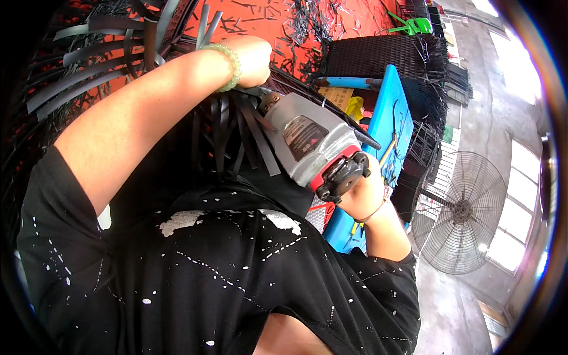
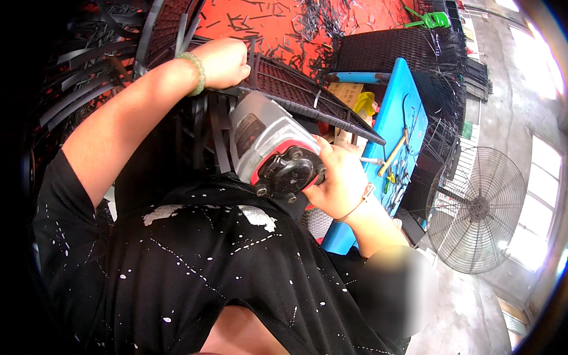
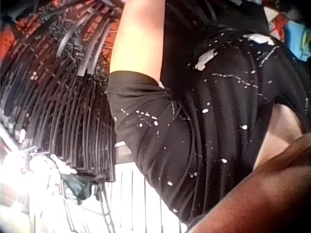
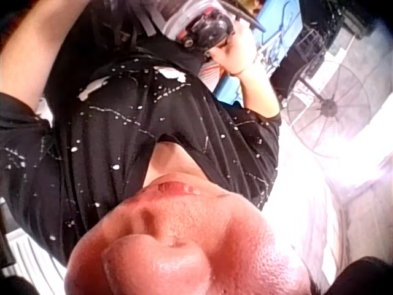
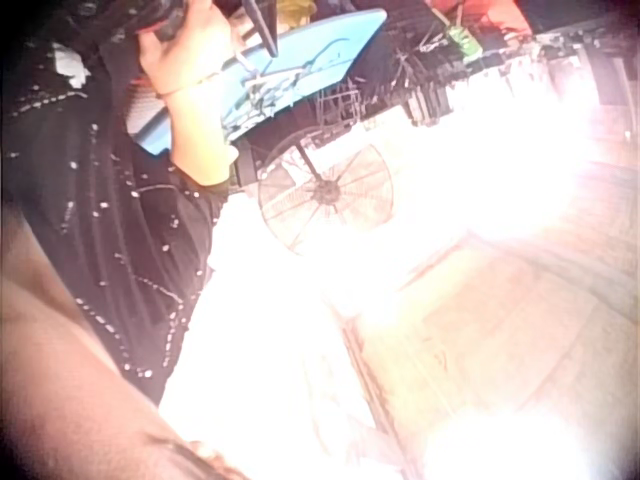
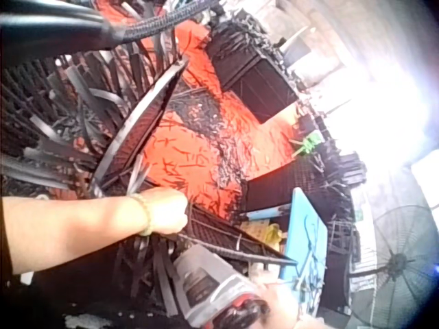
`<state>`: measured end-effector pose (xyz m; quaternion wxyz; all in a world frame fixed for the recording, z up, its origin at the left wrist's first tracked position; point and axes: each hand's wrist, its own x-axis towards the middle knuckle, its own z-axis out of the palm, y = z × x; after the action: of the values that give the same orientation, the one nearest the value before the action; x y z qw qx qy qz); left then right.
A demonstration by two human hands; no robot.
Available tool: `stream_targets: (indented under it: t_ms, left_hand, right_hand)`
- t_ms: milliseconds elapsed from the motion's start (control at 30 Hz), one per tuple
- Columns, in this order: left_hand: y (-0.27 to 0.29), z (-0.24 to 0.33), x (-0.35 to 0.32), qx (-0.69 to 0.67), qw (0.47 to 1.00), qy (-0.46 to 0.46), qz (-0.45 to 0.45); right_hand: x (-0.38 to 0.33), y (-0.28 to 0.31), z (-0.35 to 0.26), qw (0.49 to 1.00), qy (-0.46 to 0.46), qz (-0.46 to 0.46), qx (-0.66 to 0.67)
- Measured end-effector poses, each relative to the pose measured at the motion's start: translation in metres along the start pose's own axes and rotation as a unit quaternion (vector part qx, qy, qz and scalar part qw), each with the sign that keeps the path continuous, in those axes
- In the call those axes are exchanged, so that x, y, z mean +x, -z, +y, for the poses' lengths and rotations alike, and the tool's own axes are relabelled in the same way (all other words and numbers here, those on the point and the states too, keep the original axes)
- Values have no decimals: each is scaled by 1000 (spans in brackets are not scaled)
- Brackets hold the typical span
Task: The person weaves black plastic strips into a metal frame to create a chair seat. They use a nail gun to secure the frame, a hammer to adjust the weave, and pliers to cut the strips. The person works on the frame while sitting on the floor.
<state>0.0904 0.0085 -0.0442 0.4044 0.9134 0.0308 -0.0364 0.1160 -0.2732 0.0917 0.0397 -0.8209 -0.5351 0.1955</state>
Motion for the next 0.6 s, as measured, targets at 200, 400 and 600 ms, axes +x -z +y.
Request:
stream_targets:
  t_ms: [200, 400, 600]
  left_hand:
    - [2, 3, 0, 3, 1000, 8, -12]
    - [-3, 0, 0, 2, 1000, 11, -12]
    - [-10, -14, -4, -25, 999, 21, 15]
  right_hand:
    - [5, 3, -6, 999, -13, 1, 30]
    - [7, 4, -5, 999, -17, -20, -39]
    - [24, 5, -10, 998, -56, -39, -2]
